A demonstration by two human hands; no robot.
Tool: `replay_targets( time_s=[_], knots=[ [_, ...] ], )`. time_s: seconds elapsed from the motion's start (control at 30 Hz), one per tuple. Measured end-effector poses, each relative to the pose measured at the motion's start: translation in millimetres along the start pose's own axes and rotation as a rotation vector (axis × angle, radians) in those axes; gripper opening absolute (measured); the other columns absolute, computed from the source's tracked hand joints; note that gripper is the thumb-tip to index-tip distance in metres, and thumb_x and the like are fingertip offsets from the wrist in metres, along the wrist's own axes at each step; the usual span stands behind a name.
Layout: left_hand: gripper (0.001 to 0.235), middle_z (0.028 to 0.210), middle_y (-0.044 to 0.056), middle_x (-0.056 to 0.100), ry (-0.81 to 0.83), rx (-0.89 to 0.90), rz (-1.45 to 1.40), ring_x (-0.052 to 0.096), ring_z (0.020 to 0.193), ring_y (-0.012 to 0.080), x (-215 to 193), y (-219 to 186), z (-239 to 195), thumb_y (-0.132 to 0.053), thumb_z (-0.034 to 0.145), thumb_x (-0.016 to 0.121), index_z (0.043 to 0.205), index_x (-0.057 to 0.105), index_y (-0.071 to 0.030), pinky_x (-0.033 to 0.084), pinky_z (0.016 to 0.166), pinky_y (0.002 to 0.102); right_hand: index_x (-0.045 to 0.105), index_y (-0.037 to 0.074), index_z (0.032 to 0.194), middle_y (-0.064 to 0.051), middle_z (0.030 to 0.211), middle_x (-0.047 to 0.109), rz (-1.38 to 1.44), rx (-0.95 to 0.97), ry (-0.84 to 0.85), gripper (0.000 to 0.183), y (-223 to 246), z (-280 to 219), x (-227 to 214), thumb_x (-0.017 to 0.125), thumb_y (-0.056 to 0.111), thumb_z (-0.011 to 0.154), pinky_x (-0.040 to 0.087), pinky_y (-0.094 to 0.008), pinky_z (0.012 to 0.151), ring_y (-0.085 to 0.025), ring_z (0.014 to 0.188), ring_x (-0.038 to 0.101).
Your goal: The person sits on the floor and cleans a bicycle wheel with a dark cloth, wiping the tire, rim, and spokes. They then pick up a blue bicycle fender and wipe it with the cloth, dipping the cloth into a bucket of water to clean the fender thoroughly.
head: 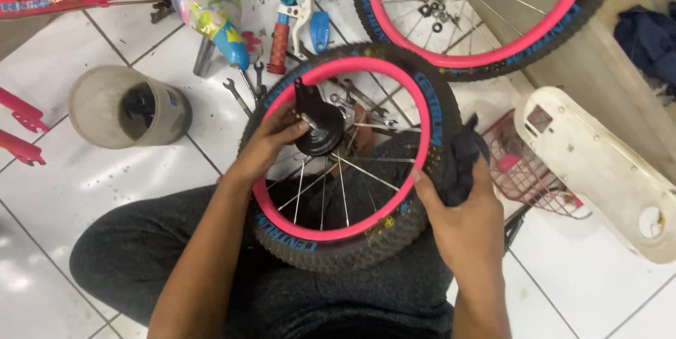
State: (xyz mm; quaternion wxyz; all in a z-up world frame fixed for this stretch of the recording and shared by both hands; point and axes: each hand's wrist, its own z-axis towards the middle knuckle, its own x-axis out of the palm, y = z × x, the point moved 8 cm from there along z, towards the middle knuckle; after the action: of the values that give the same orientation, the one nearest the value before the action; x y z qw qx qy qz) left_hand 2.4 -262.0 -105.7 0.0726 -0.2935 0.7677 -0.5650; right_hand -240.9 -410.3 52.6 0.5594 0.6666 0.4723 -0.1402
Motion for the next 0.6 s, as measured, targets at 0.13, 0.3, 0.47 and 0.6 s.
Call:
replay_targets(
  time_s=[0.13, 0.3, 0.47, 0.6],
  knots=[
    [0.071, 0.132, 0.022, 0.062, -0.058, -0.01, 0.025, 0.061, 0.121, 0.0288, -6.1, -2.0, -11.4, -0.017, 0.092, 0.059, 0.154, 0.033, 0.006, 0.045, 0.104, 0.037, 0.059, -0.002, 0.135, -0.013, 0.109, 0.076, 0.219, -0.192, -0.044, 0.057, 8.6, -5.1, -15.7, 0.077, 0.016, 0.083, 0.056, -0.03, 0.076, -0.02, 0.089, 0.073],
    [0.074, 0.143, 0.025, 0.051, -0.108, 0.031, 0.085, 0.054, 0.128, 0.0324, -5.5, -12.6, -30.9, -0.01, 0.09, 0.058, 0.157, 0.029, -0.001, 0.044, 0.104, 0.041, 0.052, -0.01, 0.139, -0.022, 0.12, 0.069, 0.262, -0.495, -0.173, 0.059, 19.4, -13.0, -46.3, 0.075, 0.008, 0.088, 0.052, -0.035, 0.09, -0.026, 0.102, 0.068],
    [0.077, 0.143, 0.027, 0.05, -0.02, 0.175, 0.058, 0.056, 0.126, 0.0329, 19.4, -43.7, -46.2, -0.004, 0.093, 0.054, 0.16, 0.016, -0.003, 0.047, 0.104, 0.044, 0.054, -0.011, 0.137, -0.023, 0.114, 0.072, 0.221, -0.726, -0.324, 0.065, 14.5, 2.9, -65.9, 0.083, 0.005, 0.081, 0.055, -0.037, 0.087, -0.028, 0.096, 0.07],
    [0.082, 0.129, 0.016, 0.06, 0.007, 0.217, 0.062, 0.058, 0.099, 0.0162, 9.3, -40.7, -37.2, 0.001, 0.096, 0.051, 0.165, 0.009, -0.015, 0.044, 0.079, 0.028, 0.053, -0.011, 0.137, -0.023, 0.115, 0.074, 0.245, -0.953, -0.283, 0.061, 35.5, 14.5, -77.6, 0.083, 0.002, 0.085, 0.059, -0.035, 0.085, -0.028, 0.096, 0.074]
  ],
)
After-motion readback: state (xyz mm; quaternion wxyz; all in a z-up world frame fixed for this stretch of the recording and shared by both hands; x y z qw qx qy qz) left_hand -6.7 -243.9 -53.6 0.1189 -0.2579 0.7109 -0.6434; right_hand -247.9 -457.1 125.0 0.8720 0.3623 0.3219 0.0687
